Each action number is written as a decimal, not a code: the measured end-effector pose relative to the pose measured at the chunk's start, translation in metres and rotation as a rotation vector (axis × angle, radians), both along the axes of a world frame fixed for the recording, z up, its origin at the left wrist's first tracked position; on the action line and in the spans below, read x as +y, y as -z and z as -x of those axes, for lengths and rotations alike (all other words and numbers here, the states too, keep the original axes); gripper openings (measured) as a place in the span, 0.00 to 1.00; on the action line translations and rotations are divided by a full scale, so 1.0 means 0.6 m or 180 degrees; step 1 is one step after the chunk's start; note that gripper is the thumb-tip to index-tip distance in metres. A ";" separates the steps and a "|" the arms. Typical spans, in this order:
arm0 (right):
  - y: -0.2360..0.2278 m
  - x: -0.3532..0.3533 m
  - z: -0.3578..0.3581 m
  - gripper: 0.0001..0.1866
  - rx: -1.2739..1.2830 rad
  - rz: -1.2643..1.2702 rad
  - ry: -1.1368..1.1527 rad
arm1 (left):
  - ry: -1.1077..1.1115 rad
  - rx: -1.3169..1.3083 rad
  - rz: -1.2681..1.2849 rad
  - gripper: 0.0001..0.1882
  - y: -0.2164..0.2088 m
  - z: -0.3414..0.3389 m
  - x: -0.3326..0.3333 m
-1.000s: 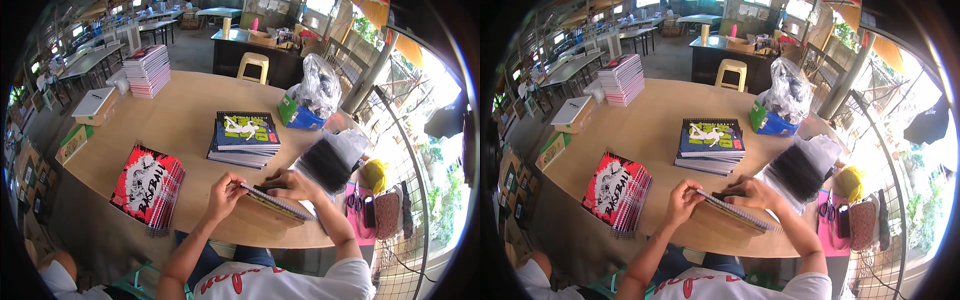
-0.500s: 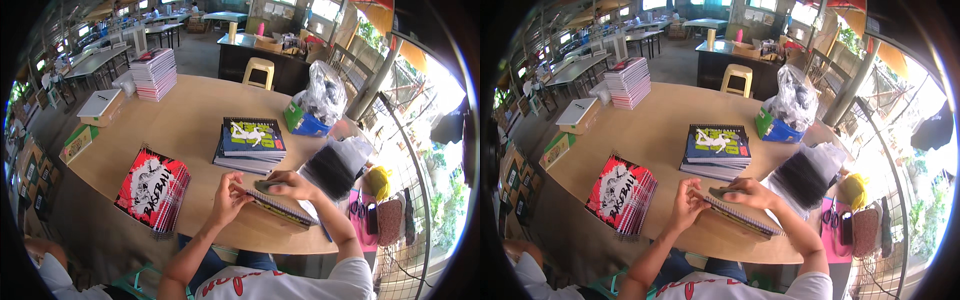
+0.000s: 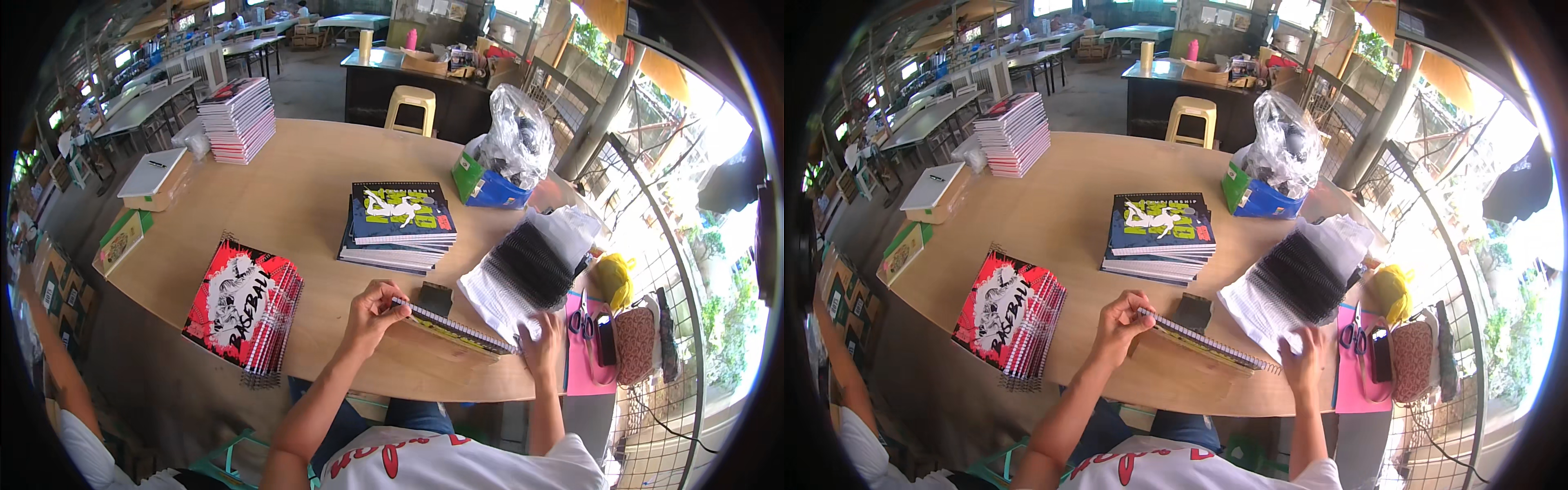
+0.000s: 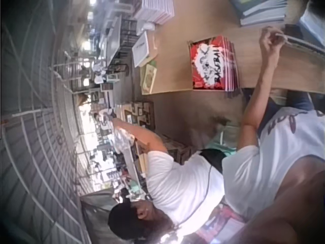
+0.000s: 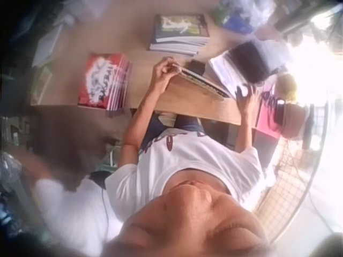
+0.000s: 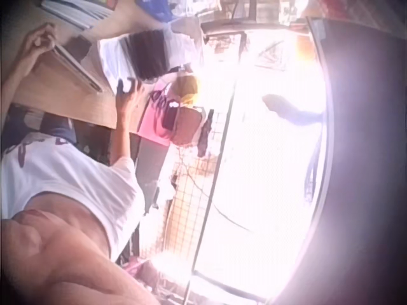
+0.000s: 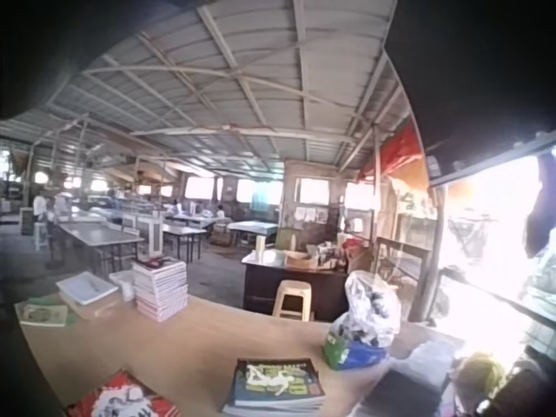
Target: The person assembles spiral notebooks by aligning stacks of paper with covers and manually inserting a plastic spiral coil through the holes.
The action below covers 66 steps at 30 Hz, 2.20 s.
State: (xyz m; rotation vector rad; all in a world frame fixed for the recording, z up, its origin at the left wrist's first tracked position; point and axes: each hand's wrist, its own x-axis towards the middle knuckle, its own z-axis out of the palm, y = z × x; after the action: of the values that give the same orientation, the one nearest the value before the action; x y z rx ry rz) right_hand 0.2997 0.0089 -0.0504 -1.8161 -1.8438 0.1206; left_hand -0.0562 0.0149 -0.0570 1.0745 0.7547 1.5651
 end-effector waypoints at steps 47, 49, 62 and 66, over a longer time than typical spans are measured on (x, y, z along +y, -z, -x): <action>-0.142 0.153 0.115 0.29 0.0601 0.0836 -0.2997 | -0.2096 0.1983 -0.1490 0.44 -0.128 0.034 -0.090; -0.217 0.074 0.223 0.31 0.0275 0.0927 -0.3314 | -0.2033 0.2046 -0.1470 0.44 -0.131 0.031 -0.101; -0.456 0.046 0.462 0.34 -0.0505 -0.0913 -0.4653 | -0.1919 0.2176 -0.1462 0.43 -0.309 0.212 -0.218; -0.387 0.112 0.624 0.15 -0.0084 -0.0853 -0.4369 | -0.2243 0.1206 -0.0737 0.22 -0.267 0.274 -0.202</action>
State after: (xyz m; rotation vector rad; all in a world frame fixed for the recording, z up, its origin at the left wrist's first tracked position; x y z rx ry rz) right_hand -0.0749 0.0763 0.1817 -0.1374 -2.6048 0.3080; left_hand -0.2205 -0.1061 0.1035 1.3862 1.3371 2.1002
